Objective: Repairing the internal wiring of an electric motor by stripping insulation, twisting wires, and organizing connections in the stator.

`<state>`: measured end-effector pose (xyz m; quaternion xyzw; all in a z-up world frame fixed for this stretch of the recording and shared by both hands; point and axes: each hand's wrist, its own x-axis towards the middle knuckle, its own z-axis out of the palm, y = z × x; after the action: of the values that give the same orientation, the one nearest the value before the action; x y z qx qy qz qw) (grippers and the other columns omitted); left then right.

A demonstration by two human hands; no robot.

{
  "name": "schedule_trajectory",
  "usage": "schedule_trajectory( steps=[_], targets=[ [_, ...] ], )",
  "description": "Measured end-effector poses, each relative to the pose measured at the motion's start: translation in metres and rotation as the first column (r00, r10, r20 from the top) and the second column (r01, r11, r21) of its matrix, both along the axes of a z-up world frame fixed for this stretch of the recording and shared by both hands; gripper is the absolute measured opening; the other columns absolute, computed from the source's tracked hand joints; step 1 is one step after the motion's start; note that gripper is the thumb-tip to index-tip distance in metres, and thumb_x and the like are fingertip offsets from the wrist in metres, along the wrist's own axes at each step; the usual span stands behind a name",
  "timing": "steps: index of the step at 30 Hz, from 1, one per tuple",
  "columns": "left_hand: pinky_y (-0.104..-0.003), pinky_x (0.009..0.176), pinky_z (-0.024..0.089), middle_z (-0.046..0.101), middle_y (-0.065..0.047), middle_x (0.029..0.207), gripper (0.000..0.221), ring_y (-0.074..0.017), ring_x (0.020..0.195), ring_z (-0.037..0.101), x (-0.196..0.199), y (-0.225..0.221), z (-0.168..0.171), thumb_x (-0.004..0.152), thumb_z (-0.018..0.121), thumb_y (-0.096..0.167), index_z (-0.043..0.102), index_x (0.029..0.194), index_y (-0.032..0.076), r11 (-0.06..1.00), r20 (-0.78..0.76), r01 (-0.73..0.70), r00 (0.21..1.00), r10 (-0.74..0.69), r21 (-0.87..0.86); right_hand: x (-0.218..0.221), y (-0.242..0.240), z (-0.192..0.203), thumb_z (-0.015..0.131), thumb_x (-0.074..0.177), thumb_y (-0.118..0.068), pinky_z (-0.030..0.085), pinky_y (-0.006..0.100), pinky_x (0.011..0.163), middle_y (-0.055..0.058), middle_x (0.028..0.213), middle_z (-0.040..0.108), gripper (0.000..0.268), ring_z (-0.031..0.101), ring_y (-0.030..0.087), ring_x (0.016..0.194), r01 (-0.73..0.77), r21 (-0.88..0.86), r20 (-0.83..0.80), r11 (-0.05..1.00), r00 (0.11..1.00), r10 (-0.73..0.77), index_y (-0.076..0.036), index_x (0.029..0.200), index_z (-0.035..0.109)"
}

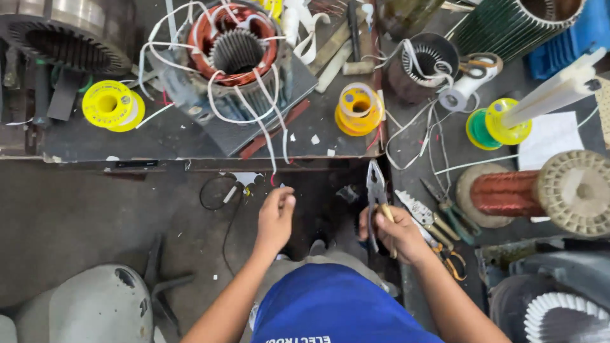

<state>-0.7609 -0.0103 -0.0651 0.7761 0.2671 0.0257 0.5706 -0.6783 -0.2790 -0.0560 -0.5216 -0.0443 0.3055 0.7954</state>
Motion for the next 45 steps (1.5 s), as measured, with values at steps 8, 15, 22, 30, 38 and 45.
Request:
schedule_trajectory(
  steps=[8,15,22,30,38,45],
  targets=[
    [-0.055,0.114,0.038,0.045,-0.031,0.142,0.055,-0.0479,0.135,0.044,0.045,0.017,-0.073,0.098,0.060,0.013,0.040,0.148,0.002,0.992,0.107,-0.033,0.994,0.020,0.118,-0.004,0.010,0.017,0.067,0.091,-0.009,0.052,0.037,0.068,0.013,0.082,0.067,0.010,0.069,0.025,0.072,0.017,-0.526,0.432,0.850,0.867,0.249,0.000,0.087,0.068],
    [-0.036,0.076,0.060,0.076,-0.007,0.086,0.009,-0.0249,0.086,0.074,0.066,0.011,-0.080,0.089,0.075,0.021,0.075,0.098,0.017,0.993,0.216,-0.105,0.972,0.093,0.048,0.059,-0.015,0.016,0.070,0.065,-0.015,0.048,0.043,0.081,0.008,0.108,0.058,0.034,0.058,0.031,0.096,0.604,-0.702,0.516,0.377,0.067,0.854,-0.017,0.099,0.062],
    [-0.033,0.068,0.066,0.075,-0.018,0.084,0.014,-0.0215,0.071,0.075,0.014,-0.029,-0.008,0.090,0.072,0.005,0.074,0.103,0.000,0.854,0.262,0.049,0.959,0.104,-0.517,0.090,0.005,0.078,0.058,0.091,-0.019,0.045,0.038,0.086,0.004,0.107,0.055,0.003,0.054,0.026,0.095,0.654,-0.463,0.502,0.599,-0.364,0.785,-0.020,0.094,0.057],
    [-0.038,0.063,0.067,0.073,-0.021,0.078,0.014,-0.0239,0.064,0.074,-0.005,-0.034,0.017,0.087,0.076,0.001,0.073,0.099,-0.005,0.815,0.329,0.080,0.934,0.140,-0.573,0.085,0.027,0.121,0.062,0.077,-0.004,0.045,0.041,0.085,0.007,0.104,0.054,0.023,0.054,0.027,0.092,0.528,-0.419,0.446,0.738,-0.589,0.674,-0.018,0.095,0.056],
    [-0.039,0.064,0.067,0.072,-0.022,0.077,0.014,-0.0249,0.065,0.074,-0.011,-0.030,0.027,0.085,0.076,-0.001,0.071,0.097,-0.007,0.818,0.352,0.073,0.921,0.164,-0.571,0.072,0.041,0.146,0.049,0.093,-0.001,0.045,0.038,0.074,0.008,0.092,0.051,0.017,0.051,0.028,0.079,0.498,-0.386,0.447,0.777,-0.635,0.630,-0.016,0.088,0.055],
    [-0.036,0.063,0.066,0.073,-0.021,0.077,0.016,-0.0231,0.063,0.074,-0.015,-0.027,0.027,0.084,0.077,-0.001,0.070,0.097,-0.007,0.857,0.364,0.046,0.916,0.169,-0.513,0.068,0.042,0.142,0.044,0.095,-0.002,0.040,0.037,0.065,0.010,0.086,0.048,0.018,0.047,0.028,0.070,0.464,-0.416,0.440,0.782,-0.650,0.620,-0.013,0.083,0.052]
  ],
)
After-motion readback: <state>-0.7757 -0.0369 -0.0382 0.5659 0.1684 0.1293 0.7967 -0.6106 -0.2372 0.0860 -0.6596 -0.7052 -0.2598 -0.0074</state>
